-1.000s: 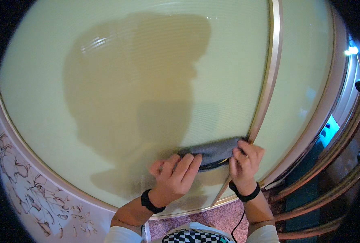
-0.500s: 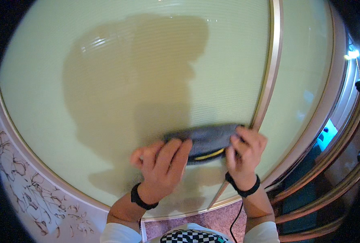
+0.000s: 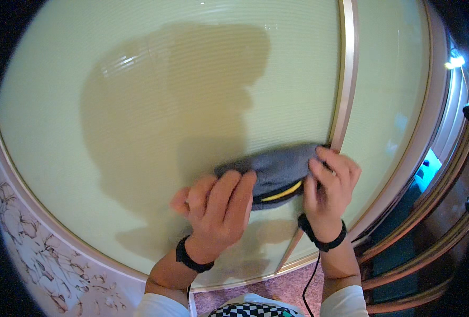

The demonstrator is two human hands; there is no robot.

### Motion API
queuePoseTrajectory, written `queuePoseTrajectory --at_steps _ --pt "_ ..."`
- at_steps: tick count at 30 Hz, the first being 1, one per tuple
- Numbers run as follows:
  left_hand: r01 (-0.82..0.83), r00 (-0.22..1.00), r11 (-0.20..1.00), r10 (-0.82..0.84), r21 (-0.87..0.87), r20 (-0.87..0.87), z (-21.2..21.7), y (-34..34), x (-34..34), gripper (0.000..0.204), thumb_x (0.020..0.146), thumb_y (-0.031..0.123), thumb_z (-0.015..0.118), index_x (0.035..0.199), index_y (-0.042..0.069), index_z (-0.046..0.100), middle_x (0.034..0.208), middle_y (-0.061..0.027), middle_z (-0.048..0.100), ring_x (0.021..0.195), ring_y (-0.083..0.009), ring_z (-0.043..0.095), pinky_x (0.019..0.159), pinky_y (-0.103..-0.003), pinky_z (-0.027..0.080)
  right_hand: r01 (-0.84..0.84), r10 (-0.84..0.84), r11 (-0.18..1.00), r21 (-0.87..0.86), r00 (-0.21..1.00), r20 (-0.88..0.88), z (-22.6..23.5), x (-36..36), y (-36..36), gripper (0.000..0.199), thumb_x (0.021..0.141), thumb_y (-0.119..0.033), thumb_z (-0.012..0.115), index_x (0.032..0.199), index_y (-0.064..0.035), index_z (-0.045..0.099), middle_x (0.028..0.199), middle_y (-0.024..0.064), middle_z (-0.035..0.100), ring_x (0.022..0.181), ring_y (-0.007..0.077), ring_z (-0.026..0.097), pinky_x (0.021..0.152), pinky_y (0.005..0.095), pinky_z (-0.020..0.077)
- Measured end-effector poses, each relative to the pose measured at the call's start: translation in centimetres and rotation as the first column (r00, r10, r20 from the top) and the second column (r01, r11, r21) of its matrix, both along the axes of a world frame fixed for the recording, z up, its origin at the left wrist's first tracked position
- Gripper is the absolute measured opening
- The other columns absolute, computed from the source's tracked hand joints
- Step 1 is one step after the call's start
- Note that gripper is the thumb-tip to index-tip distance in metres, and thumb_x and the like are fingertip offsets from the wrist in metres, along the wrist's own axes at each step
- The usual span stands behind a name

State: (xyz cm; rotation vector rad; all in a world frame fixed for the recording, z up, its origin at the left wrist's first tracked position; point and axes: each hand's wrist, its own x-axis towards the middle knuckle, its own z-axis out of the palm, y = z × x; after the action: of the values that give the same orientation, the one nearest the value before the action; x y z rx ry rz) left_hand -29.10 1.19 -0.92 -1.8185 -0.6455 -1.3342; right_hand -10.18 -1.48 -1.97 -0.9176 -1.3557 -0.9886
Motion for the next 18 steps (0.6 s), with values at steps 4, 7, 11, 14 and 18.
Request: queuePoseTrajectory --at_steps 4,7,11,14,18 --pt "-0.037 0.982 0.992 0.013 -0.124 -0.190 -5.1 -1.3 -1.7 0.028 0.068 0.019 0.066 0.096 0.019 0.068 0.098 0.0046 0.056 0.089 -0.0156 0.048 0.078 -0.036 0.028 -0.022 0.024 0.996 -0.082 0.999 0.025 -6.6 0.1 -1.1 0.026 0.064 -0.002 0.074 0.084 -0.0087 0.060 0.102 0.0077 0.062 0.087 0.0235 0.053 0.075 0.0384 0.0380" --pt "-0.057 0.955 0.993 0.024 -0.102 -0.295 -8.3 -1.7 -3.3 0.028 0.068 0.019 0.065 0.096 0.019 0.068 0.098 0.0051 0.056 0.088 -0.0153 0.049 0.077 -0.036 0.028 -0.035 0.043 0.994 -0.102 0.996 0.080 -9.7 -0.5 -1.5 0.024 0.065 -0.003 0.074 0.082 -0.0088 0.059 0.101 0.0069 0.062 0.086 0.0223 0.053 0.074 0.0378 0.0373" --pt "-0.065 0.972 0.995 0.045 -0.078 -0.230 -5.0 -1.4 -2.8 0.027 0.068 0.019 0.066 0.095 0.018 0.068 0.099 0.0050 0.056 0.087 -0.0155 0.049 0.076 -0.037 0.027 -0.005 0.009 0.999 -0.042 0.997 0.076 -7.1 -0.4 -0.7 0.021 0.066 -0.005 0.074 0.082 -0.0094 0.061 0.102 0.0059 0.062 0.088 0.0233 0.053 0.075 0.0378 0.0364" --pt "-0.058 0.995 0.998 0.057 -0.014 -0.082 -0.7 -0.7 -2.1 0.026 0.068 0.017 0.068 0.094 0.018 0.068 0.098 0.0049 0.056 0.087 -0.0154 0.049 0.077 -0.037 0.027 0.024 -0.024 1.000 -0.018 0.999 0.028 -2.2 -1.0 -0.3 0.021 0.066 -0.006 0.073 0.084 -0.0096 0.063 0.103 0.0059 0.062 0.089 0.0242 0.053 0.077 0.0381 0.0357" --pt "-0.001 1.000 1.000 0.001 -0.021 -0.004 0.2 -0.2 -1.8 0.026 0.067 0.014 0.070 0.093 0.019 0.068 0.096 0.0054 0.057 0.086 -0.0152 0.048 0.077 -0.037 0.026 0.066 -0.067 0.998 0.018 0.997 0.029 -1.0 -1.4 0.2 0.023 0.064 -0.007 0.073 0.085 -0.0106 0.064 0.103 0.0065 0.062 0.089 0.0246 0.053 0.079 0.0388 0.0353"
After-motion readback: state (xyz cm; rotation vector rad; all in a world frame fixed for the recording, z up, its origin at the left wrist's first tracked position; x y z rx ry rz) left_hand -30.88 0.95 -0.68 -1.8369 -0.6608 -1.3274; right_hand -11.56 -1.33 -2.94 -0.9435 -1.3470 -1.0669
